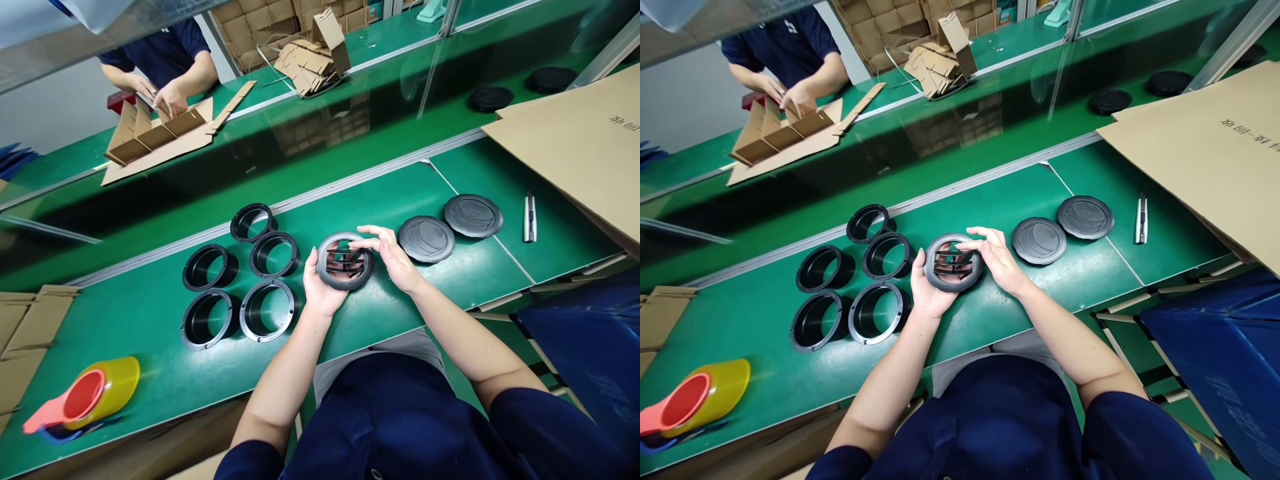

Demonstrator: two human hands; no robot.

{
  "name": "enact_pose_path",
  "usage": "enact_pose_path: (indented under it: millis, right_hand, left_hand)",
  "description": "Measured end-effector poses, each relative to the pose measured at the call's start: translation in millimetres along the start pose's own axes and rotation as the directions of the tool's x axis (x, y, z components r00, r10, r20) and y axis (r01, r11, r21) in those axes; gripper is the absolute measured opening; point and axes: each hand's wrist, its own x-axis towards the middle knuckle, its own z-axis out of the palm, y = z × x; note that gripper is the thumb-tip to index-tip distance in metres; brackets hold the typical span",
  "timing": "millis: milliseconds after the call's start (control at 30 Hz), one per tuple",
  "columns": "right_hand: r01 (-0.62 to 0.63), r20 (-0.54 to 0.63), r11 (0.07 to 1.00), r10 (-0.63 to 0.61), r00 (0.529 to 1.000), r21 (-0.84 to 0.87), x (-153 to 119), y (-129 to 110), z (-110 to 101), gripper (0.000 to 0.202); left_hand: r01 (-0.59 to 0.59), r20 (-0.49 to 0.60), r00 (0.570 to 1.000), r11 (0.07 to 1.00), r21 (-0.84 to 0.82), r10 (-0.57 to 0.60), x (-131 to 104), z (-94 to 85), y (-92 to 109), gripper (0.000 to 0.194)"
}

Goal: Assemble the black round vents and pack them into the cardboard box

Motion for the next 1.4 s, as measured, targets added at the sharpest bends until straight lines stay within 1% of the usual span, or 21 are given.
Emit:
enact_pose_path:
  millis: [167, 333, 400, 467, 533, 667, 767, 833, 867, 900, 967, 1000, 1033, 1133, 1200, 1267, 1300, 1367, 1400]
  right_hand:
    - [-0.002, 0.011, 1.0, 0.003, 1.0, -0.017, -1, 0, 0, 0.082]
    - [0.052, 0.001, 0.995, -0.052, 0.999, -0.091, -5, 2, 2, 0.075]
    - [0.123, 0.045, 0.979, -0.117, 0.992, -0.161, -6, 5, 4, 0.069]
    - [0.223, 0.139, 0.942, -0.193, 0.971, -0.251, -7, 9, 7, 0.061]
    - [0.294, 0.216, 0.896, -0.231, 0.949, -0.333, -7, 13, 10, 0.055]
    - [0.302, 0.26, 0.861, -0.208, 0.943, -0.408, -7, 19, 11, 0.049]
    - [0.31, 0.265, 0.864, -0.216, 0.94, -0.396, -8, 19, 6, 0.047]
    - [0.317, 0.248, 0.877, -0.238, 0.939, -0.362, -8, 20, 1, 0.047]
    - [0.314, 0.231, 0.885, -0.244, 0.942, -0.344, -8, 21, -1, 0.049]
    - [0.306, 0.215, 0.892, -0.244, 0.946, -0.333, -7, 23, -3, 0.055]
    - [0.288, 0.22, 0.898, -0.224, 0.949, -0.331, -6, 25, -5, 0.079]
    - [0.283, 0.246, 0.899, -0.207, 0.947, -0.335, -5, 26, -4, 0.091]
    - [0.28, 0.286, 0.899, -0.186, 0.94, -0.336, -4, 26, -3, 0.098]
    - [0.275, 0.406, 0.899, -0.124, 0.906, -0.341, -5, 19, 1, 0.107]
    - [0.28, 0.427, 0.888, -0.107, 0.898, -0.365, -4, 10, 2, 0.114]
    - [0.302, 0.428, 0.875, -0.124, 0.895, -0.378, 5, 0, 1, 0.115]
    - [0.311, 0.413, 0.873, -0.142, 0.899, -0.377, 14, -4, 1, 0.11]
    - [0.311, 0.332, 0.872, -0.186, 0.925, -0.378, 44, -11, 7, 0.096]
    - [0.31, 0.281, 0.87, -0.21, 0.936, -0.383, 63, -14, 13, 0.092]
  left_hand:
    - [-0.013, 0.005, 1.0, 1.0, 0.007, 0.013, 1, -2.3, -1, 0.045]
    - [-0.012, 0.024, 1.0, 1.0, -0.019, 0.013, 2, -2.0, 0, 0.046]
    - [-0.01, -0.005, 1.0, 0.999, -0.035, 0.01, 2, -0.8, 2, 0.047]
    - [-0.024, -0.042, 0.999, 0.998, -0.056, 0.021, 3, -0.1, 3, 0.049]
    - [-0.031, -0.062, 0.998, 0.997, -0.072, 0.027, 3, -0.2, 5, 0.051]
    - [-0.03, -0.049, 0.998, 0.996, -0.081, 0.026, 4, 0.0, 4, 0.051]
    - [-0.04, -0.036, 0.999, 0.996, -0.081, 0.037, 3, 2.3, 1, 0.05]
    - [-0.038, -0.004, 0.999, 0.996, -0.083, 0.038, 2, 3.3, -2, 0.049]
    - [-0.041, 0.023, 0.999, 0.995, -0.087, 0.044, 1, 3.1, -4, 0.047]
    - [-0.043, 0.05, 0.998, 0.995, -0.088, 0.048, 1, 2.3, -6, 0.045]
    - [-0.049, 0.08, 0.995, 0.996, -0.076, 0.055, 0, -0.8, -13, 0.039]
    - [-0.051, 0.081, 0.995, 0.997, -0.066, 0.057, 1, -2.4, -16, 0.037]
    - [-0.053, 0.077, 0.995, 0.997, -0.056, 0.057, 1, -3.7, -19, 0.036]
    - [-0.052, 0.07, 0.996, 0.997, -0.061, 0.056, 0, -3.4, -24, 0.031]
    - [-0.041, 0.096, 0.994, 0.996, -0.078, 0.048, -4, -0.5, -21, 0.032]
    - [-0.06, 0.121, 0.99, 0.992, -0.112, 0.074, -7, 2.4, -15, 0.036]
    - [-0.093, 0.119, 0.987, 0.988, -0.127, 0.108, -8, 3.0, -13, 0.039]
    - [-0.171, 0.054, 0.983, 0.981, -0.092, 0.177, -9, 2.0, -11, 0.041]
    - [-0.191, 0.008, 0.981, 0.981, -0.043, 0.192, -8, 0.2, -12, 0.038]
